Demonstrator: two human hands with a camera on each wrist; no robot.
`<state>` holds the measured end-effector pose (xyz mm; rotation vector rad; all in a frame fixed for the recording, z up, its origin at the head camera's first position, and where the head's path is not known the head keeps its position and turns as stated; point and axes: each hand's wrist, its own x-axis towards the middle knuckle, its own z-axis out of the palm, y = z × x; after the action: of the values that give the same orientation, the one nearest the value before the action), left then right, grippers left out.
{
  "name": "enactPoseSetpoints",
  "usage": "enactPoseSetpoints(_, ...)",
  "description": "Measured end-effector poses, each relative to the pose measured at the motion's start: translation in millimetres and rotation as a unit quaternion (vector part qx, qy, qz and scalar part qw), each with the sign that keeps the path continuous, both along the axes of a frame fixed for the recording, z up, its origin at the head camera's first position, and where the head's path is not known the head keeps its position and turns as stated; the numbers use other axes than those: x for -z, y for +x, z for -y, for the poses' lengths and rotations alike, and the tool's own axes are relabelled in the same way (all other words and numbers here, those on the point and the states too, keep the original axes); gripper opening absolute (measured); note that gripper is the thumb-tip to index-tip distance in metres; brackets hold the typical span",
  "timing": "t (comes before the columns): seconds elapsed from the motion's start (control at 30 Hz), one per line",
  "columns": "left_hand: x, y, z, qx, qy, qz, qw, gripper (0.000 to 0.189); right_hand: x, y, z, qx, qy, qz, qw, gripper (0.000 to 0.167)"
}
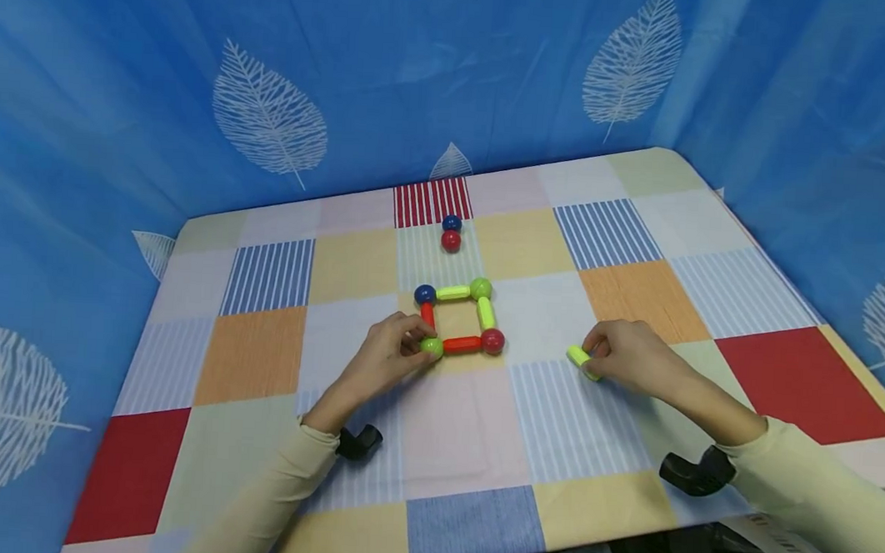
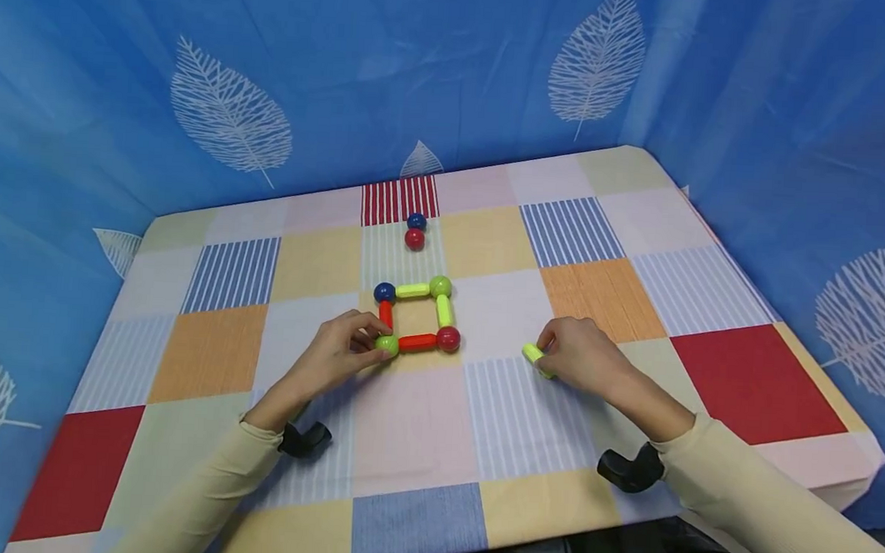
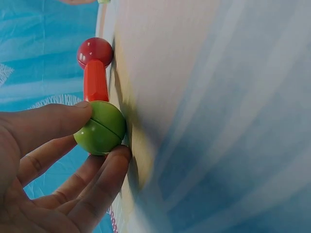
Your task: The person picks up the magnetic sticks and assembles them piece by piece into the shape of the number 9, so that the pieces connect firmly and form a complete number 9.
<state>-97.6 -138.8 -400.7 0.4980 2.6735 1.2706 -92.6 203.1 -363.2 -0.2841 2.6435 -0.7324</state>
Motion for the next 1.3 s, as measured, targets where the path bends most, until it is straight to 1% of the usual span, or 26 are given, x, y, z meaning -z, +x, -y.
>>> enactPoseSetpoints(0.1,3.7,0.6,1.1,-0.001,0.003,0.001,1.0,0.02,4.9,-1.0,0.1,0.0,-0.007,-0.003,1.0,0.027)
enactPoseSetpoints(0.17,4.8,0.6,1.4,-0.003,0.003,0.005,1.0,0.021,6.6,-1.1,-1.7,-0.004,-0.012,0.006,0.9999,0.029)
enactPoseSetpoints(0.27,4.6,0.3,1.7,-0.003,0.001,0.01,0.9999,0.02,8.2,0.6,-5.0,0.005,-0.025,0.042,0.9988,0.031)
enactPoseSetpoints(0.37,3.5,-0.3,1.9,-0.002,0.0,0.012,0.9999,0.02,10.1,6.0,-5.7,0.028,-0.07,0.097,0.9924,0.033)
enactPoseSetpoints(0.43,2.5,-0.4,2.3,-0.003,0.001,0.011,0.9999,0.02,12.0,10.9,-2.4,0.041,-0.108,0.132,0.9845,0.034)
enactPoseSetpoints(0.5,1.7,-0.5,2.6,-0.004,0.003,0.01,0.9999,0.02,14.1,15.2,4.7,0.05,-0.148,0.161,0.9745,0.036)
enactPoseSetpoints(0.6,1.2,-0.6,3.0,-0.002,0.003,0.008,1.0,0.021,16.8,17.8,19.2,0.059,-0.199,0.191,0.9595,0.038)
enactPoseSetpoints(0.73,0.9,-1.2,2.4,0.0,0.004,0.009,1.0,0.021,19.8,13.4,39.2,0.079,-0.258,0.235,0.9338,0.038)
enactPoseSetpoints(0.8,0.8,-1.7,2.0,0.0,0.005,0.009,0.9999,0.021,21.2,9.0,47.8,0.087,-0.274,0.252,0.9241,0.035)
enactPoseSetpoints(0.83,0.9,-2.0,1.8,0.0,0.006,0.01,0.9999,0.021,21.6,6.7,51.5,0.089,-0.279,0.256,0.9212,0.034)
enactPoseSetpoints(0.9,1.3,-2.4,1.5,-0.001,0.006,0.012,0.9999,0.021,21.9,2.4,58.3,0.09,-0.286,0.261,0.9176,0.032)
enactPoseSetpoints(1.1,0.0,-1.7,0.7,0.0,0.005,0.01,0.9999,0.021,19.5,-8.3,71.4,0.091,-0.287,0.267,0.9155,0.033)
enactPoseSetpoints(1.2,-2.1,-1.5,0.2,0.002,0.004,0.006,1.0,0.021,19.1,-11.3,73.1,0.1,-0.289,0.272,0.9124,0.032)
enactPoseSetpoints(1.3,-2.8,-2.4,-0.1,0.005,0.005,0.003,1.0,0.021,18.5,-11.7,72.8,0.1,-0.298,0.276,0.9084,0.032)
